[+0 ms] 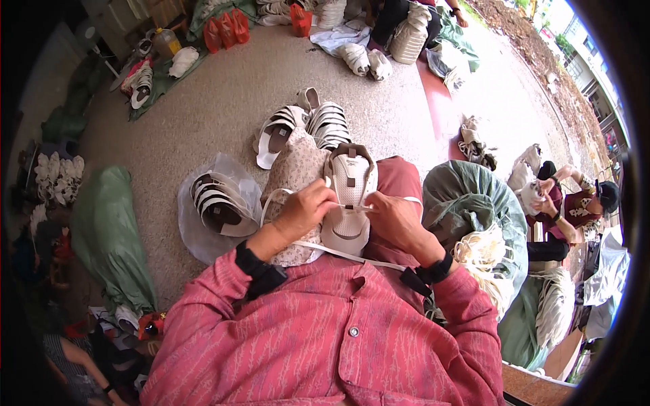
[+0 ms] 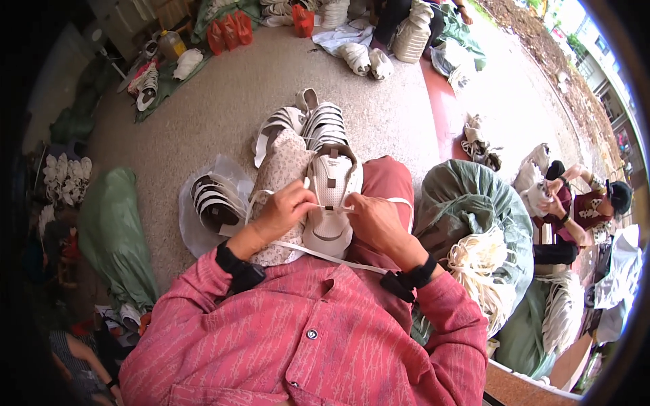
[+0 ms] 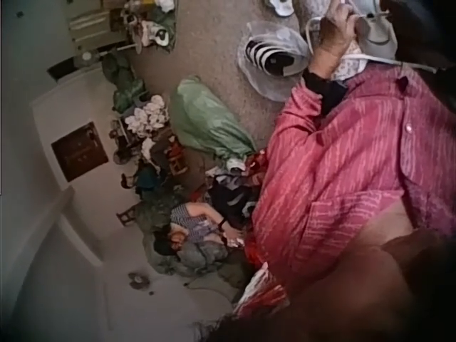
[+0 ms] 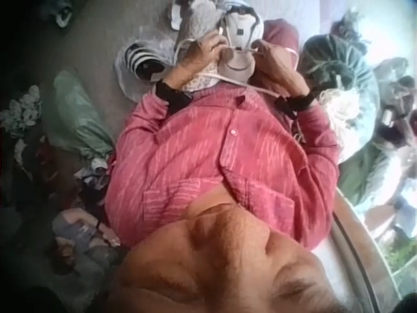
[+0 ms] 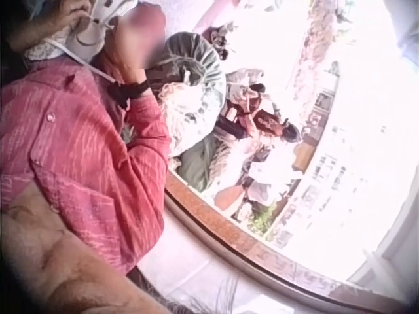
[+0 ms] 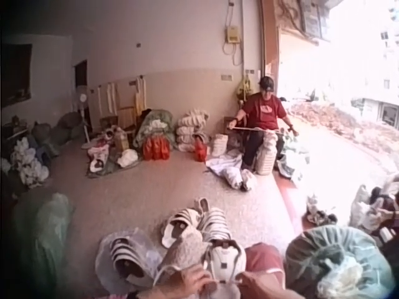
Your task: Lacing and preparing sneakers in a manufacturing workshop.
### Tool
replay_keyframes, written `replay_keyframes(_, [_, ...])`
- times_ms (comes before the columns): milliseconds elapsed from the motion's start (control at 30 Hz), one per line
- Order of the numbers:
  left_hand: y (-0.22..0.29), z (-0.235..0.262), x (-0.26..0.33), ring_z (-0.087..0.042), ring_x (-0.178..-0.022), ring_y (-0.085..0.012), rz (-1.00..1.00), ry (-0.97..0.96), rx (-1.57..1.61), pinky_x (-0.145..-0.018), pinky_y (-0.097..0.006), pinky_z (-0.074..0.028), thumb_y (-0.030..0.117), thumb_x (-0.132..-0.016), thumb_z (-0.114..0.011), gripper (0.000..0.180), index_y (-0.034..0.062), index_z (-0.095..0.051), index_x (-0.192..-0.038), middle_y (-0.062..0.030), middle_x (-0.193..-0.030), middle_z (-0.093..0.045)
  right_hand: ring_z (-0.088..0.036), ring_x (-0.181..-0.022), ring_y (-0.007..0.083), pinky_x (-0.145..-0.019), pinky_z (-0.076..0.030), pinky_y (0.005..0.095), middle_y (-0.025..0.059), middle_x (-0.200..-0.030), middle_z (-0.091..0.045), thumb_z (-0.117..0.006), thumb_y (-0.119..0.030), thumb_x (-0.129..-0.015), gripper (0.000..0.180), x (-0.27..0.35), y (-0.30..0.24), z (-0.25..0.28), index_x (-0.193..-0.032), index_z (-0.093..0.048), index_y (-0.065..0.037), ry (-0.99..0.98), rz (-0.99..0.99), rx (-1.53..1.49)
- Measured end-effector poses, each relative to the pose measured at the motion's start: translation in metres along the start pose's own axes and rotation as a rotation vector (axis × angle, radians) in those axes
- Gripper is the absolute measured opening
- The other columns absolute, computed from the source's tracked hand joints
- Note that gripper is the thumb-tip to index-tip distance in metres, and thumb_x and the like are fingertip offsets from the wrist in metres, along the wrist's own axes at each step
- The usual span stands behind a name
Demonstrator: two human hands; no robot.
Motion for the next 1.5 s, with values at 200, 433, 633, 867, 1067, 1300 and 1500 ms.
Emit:
replay_keyframes(200, [-0.057,0.127,0.035,-0.056,-0.077,-0.0260,0.234,0.573,-0.311,-0.071,-0.035,-0.047,0.015,-0.094,-0.053,0.013,0.0043,-0.052,-0.088,-0.0106,-0.085,-0.055,-0.055,-0.074,0.0221,-0.072,-0.040,0.0351,0.0036,-0.066,-0.060,-0.065,-0.019,-0.077,0.010,0.039,0.044,0.026,-0.072,-0.064,-0.010,0.215,0.014,0.172])
replay_keyframes(433, [-0.150,0.203,0.140,-0.050,-0.107,-0.0197,0.678,1.128,-0.289,-0.096,-0.033,-0.041,0.024,-0.095,-0.054,0.028,-0.0010,-0.055,-0.107,-0.0101,-0.118,-0.050,-0.053,-0.073,0.0194,-0.073,-0.037,0.0341,0.0023,-0.065,-0.060,-0.066,-0.012,-0.075,0.004,0.073,0.055,0.028,-0.075,-0.068,-0.008,0.175,-0.091,-0.127])
replay_keyframes(633, [-0.147,0.179,0.127,-0.020,-0.140,-0.0283,0.718,1.086,0.256,-0.111,-0.036,-0.021,0.024,-0.095,-0.053,0.028,-0.0031,-0.055,-0.102,-0.0230,-0.144,-0.029,-0.050,-0.117,0.0254,-0.102,-0.036,0.0392,0.0149,-0.125,-0.053,-0.061,-0.018,-0.081,0.021,0.106,0.051,0.038,-0.092,-0.066,0.000,0.225,-0.182,-1.568])
replay_keyframes(867, [-0.125,0.162,0.105,-0.053,-0.095,-0.0168,0.716,1.152,0.428,-0.089,-0.035,-0.041,0.023,-0.094,-0.055,0.023,0.0029,-0.054,-0.105,-0.0057,-0.099,-0.058,-0.035,-0.133,0.0318,-0.115,-0.011,0.0524,0.0151,-0.139,-0.045,-0.060,-0.010,-0.083,0.019,0.157,0.089,0.113,-0.097,-0.063,0.002,0.619,0.428,-2.147])
replay_keyframes(1067, [-0.127,0.152,0.099,-0.040,-0.131,-0.0261,0.611,0.975,1.202,-0.108,-0.041,-0.034,0.022,-0.098,-0.048,0.036,-0.0030,-0.045,-0.125,-0.0173,-0.137,-0.046,-0.045,-0.125,0.0312,-0.114,-0.015,0.0537,0.0183,-0.129,-0.052,-0.054,-0.001,-0.087,0.028,0.251,0.172,0.171,-0.115,-0.053,0.007,0.839,0.517,-2.121])
replay_keyframes(1300, [-0.155,0.174,0.125,-0.032,-0.048,-0.0107,0.518,0.848,1.828,-0.050,-0.025,-0.032,0.022,-0.099,-0.046,0.038,0.0118,-0.037,-0.063,0.0022,-0.055,-0.032,-0.047,-0.124,0.0320,-0.111,-0.028,0.0515,0.0194,-0.128,-0.054,-0.048,-0.007,-0.093,0.032,0.302,0.268,0.188,-0.121,-0.051,0.007,1.005,0.147,-1.922])
replay_keyframes(1500, [-0.194,0.238,0.215,-0.040,-0.055,-0.0101,0.626,1.131,1.398,-0.049,-0.025,-0.034,0.014,-0.095,-0.053,0.012,0.0095,-0.051,-0.084,0.0021,-0.064,-0.040,-0.050,-0.121,0.0312,-0.109,-0.032,0.0504,0.0194,-0.128,-0.054,-0.046,-0.007,-0.094,0.032,0.349,0.312,0.157,-0.121,-0.051,0.007,1.383,-0.339,-1.846])
Point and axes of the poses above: each hand's wrist, its own x-axis away from the middle knuckle, its own z-axis out of the back of the hand, y = z × x, the point moved 4 cm from there along -x, towards the middle knuckle
